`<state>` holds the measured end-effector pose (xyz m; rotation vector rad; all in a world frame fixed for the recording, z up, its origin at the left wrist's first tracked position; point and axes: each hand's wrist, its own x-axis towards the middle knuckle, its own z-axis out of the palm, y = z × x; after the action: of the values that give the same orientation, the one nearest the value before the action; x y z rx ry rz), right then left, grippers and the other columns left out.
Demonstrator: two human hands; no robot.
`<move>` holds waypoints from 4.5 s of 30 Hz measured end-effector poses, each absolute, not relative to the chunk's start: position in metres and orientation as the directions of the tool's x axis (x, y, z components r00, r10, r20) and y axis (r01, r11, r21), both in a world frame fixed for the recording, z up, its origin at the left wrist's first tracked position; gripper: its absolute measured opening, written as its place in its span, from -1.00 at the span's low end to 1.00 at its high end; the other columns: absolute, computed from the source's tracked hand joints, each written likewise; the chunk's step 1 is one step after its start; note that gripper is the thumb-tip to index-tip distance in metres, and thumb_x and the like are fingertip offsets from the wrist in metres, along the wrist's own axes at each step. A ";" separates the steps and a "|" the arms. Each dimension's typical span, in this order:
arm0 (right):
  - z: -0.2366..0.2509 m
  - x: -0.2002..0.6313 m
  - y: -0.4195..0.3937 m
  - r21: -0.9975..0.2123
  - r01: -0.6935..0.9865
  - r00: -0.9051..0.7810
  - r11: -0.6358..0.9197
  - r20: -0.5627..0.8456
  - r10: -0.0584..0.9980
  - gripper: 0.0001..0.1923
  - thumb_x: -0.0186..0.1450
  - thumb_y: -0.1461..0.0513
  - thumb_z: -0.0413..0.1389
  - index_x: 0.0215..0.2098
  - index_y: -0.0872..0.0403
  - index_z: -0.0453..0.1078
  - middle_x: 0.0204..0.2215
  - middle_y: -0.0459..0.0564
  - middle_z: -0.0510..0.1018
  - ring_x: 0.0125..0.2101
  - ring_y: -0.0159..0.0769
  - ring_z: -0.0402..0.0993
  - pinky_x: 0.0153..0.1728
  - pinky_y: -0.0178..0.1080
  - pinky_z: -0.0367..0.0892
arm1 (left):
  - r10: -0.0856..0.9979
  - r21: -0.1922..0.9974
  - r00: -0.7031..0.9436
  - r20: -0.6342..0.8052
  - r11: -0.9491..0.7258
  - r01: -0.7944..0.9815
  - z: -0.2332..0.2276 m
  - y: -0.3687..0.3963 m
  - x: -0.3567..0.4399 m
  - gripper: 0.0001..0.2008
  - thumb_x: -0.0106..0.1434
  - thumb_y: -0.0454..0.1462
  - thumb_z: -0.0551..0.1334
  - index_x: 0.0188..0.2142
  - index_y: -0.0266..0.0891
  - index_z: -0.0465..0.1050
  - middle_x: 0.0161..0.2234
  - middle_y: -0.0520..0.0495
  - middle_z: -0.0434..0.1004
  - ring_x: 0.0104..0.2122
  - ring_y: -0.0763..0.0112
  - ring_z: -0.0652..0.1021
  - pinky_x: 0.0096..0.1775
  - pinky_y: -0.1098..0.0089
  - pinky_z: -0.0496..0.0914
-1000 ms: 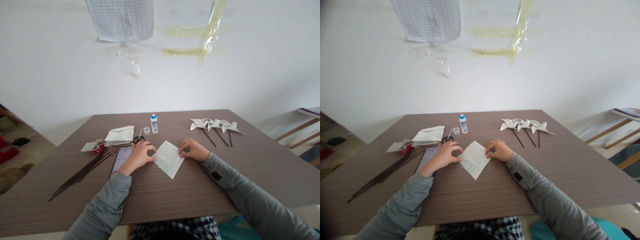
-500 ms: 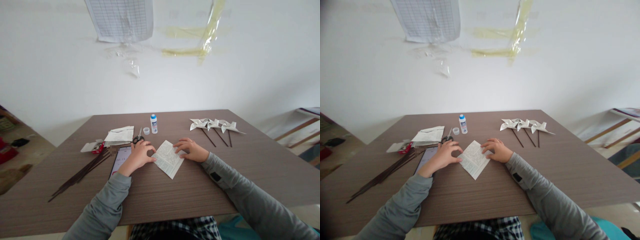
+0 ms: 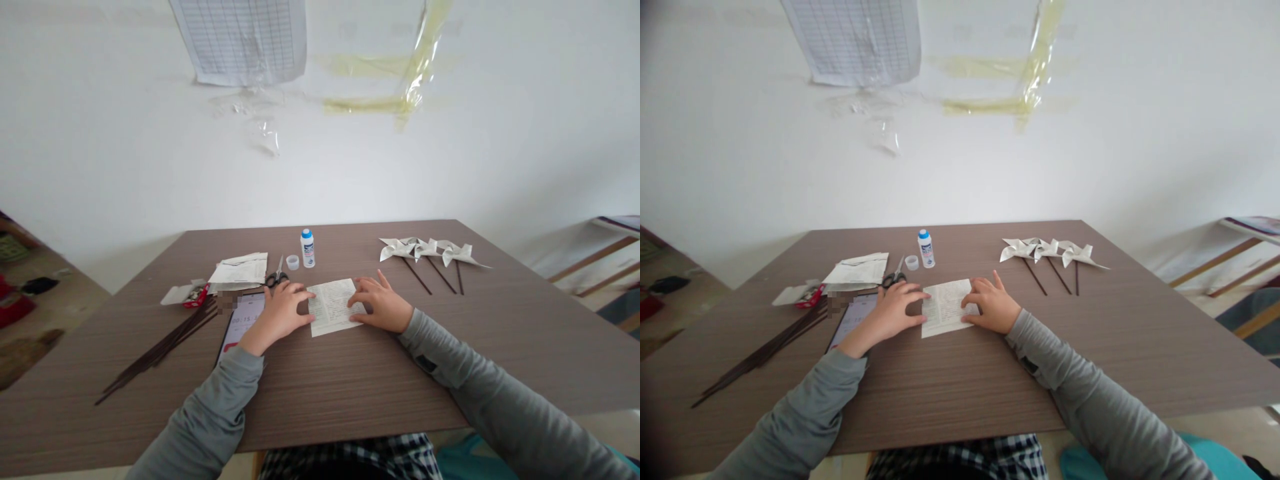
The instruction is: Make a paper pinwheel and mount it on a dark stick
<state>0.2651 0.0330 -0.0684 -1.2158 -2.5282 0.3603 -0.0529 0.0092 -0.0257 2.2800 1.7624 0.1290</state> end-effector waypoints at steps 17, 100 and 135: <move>-0.071 0.256 0.024 -0.332 0.637 -0.675 0.696 0.196 0.711 -0.69 0.64 0.18 0.39 0.26 -0.22 0.87 0.25 0.15 0.79 0.25 0.13 0.74 0.68 0.57 0.27 | 0.931 0.286 0.352 -0.099 -0.313 0.906 -0.028 0.008 -0.052 -0.41 0.59 -0.31 0.35 0.50 0.21 0.76 0.71 -0.12 0.52 0.77 -0.39 0.32 0.69 -0.73 0.03; -0.092 0.259 0.038 -0.382 0.686 -0.531 0.620 0.321 0.785 -0.81 0.72 0.21 0.18 -0.01 -0.09 0.66 0.11 0.07 0.91 0.19 0.05 0.84 0.73 0.58 0.18 | 0.923 0.332 0.384 -0.018 -0.356 0.873 -0.027 0.010 -0.058 -0.73 0.60 -0.13 0.48 0.20 0.05 0.90 0.42 -0.23 0.84 0.61 -0.37 0.55 0.69 -0.55 0.15; -0.101 0.254 0.039 -0.329 0.699 -0.540 0.634 0.338 0.771 -0.60 0.65 0.31 0.26 0.33 -0.12 0.78 0.27 0.16 0.83 0.30 0.06 0.77 0.63 0.39 0.43 | 0.967 0.286 0.252 0.022 -0.248 0.926 -0.015 -0.006 -0.033 -0.71 0.72 -0.24 0.34 0.05 0.04 0.93 0.27 -0.21 0.90 0.47 -0.27 0.63 0.67 -0.79 -0.10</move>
<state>0.2538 0.0393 -0.1010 -1.1564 -2.4042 0.2133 -0.0335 -0.0061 -0.0145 2.3070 1.7769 0.2853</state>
